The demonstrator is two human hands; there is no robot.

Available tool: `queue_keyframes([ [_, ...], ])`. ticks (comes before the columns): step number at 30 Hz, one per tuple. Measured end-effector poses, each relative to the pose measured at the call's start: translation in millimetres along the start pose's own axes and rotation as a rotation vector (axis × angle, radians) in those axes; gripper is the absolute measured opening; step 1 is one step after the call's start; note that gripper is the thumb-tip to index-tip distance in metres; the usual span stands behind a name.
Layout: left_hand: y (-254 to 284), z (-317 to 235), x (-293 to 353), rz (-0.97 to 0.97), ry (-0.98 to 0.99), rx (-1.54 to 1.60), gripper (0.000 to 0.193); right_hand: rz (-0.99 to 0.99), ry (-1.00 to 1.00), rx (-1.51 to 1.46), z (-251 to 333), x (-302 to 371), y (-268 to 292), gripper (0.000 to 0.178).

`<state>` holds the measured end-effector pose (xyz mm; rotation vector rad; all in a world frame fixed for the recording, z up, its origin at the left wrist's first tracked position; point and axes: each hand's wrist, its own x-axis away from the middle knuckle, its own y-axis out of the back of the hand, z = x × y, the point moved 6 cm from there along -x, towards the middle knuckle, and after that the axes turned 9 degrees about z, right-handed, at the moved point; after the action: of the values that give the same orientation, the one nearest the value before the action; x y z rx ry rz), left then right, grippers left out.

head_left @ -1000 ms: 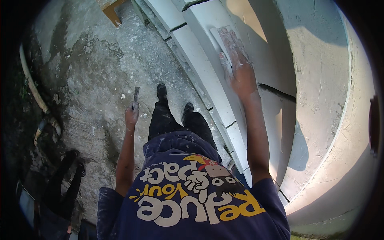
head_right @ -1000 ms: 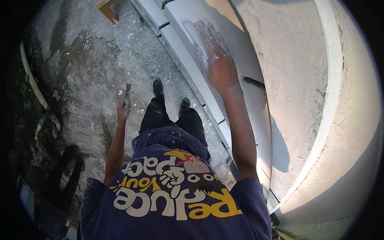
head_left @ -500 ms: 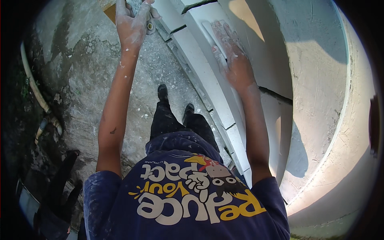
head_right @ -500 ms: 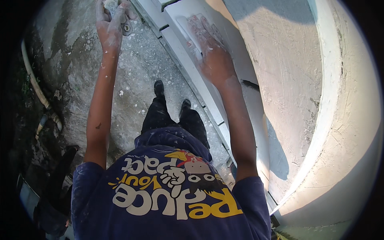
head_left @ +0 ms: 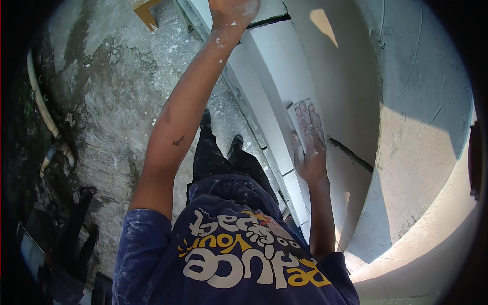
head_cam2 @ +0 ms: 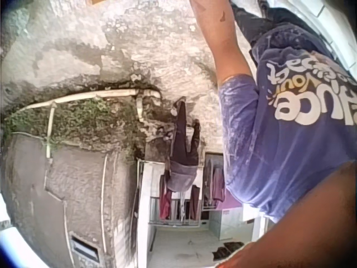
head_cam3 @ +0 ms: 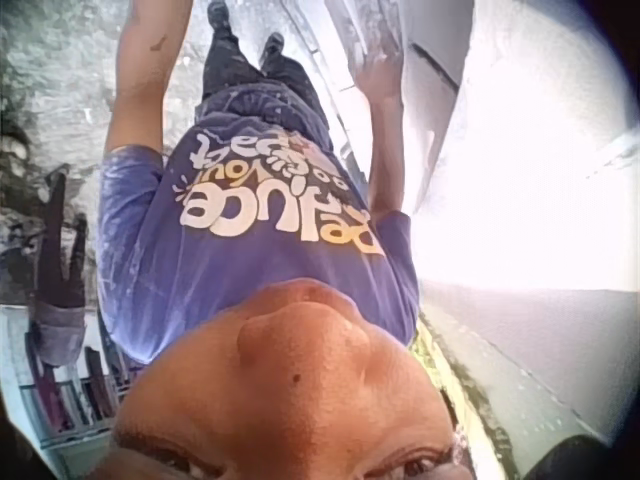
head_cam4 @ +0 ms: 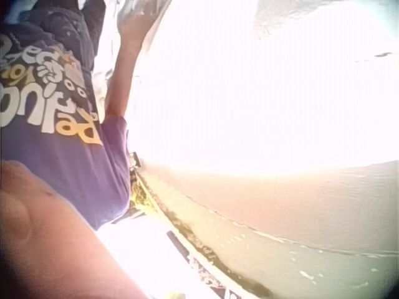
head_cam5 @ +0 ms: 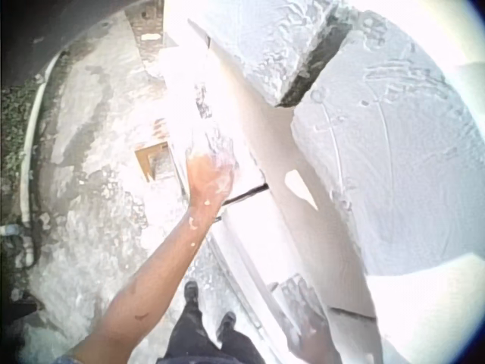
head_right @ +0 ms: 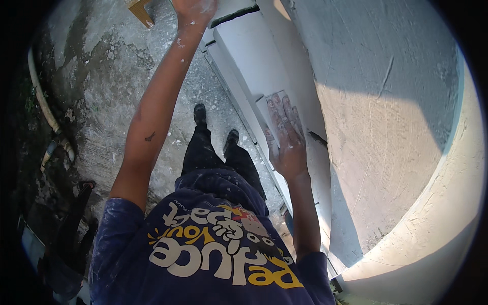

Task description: Patching and smoothing a concrete or plaster wall using a scraper and a white patching compound.

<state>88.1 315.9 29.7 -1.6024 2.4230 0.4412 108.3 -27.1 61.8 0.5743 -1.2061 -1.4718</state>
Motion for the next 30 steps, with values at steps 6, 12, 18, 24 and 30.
queue_keyframes([
  [6,-15,18,-13,-0.18,0.085,-0.544,0.038,0.131,-0.097,0.125,9,-134,3,0.057],
  [12,5,10,-12,-0.145,-0.002,-0.441,0.045,-0.12,0.127,0.035,15,-43,2,0.053],
  [18,-6,-7,-2,-0.004,0.185,-0.31,0.041,-0.041,0.012,0.092,-15,51,-13,0.054],
  [24,-15,-8,-5,-0.193,-0.073,-0.435,0.036,-0.186,0.081,0.148,25,-100,12,0.059],
  [30,3,-1,-5,-0.16,0.048,-0.231,0.033,-0.162,0.059,0.06,27,-66,5,0.053],
])
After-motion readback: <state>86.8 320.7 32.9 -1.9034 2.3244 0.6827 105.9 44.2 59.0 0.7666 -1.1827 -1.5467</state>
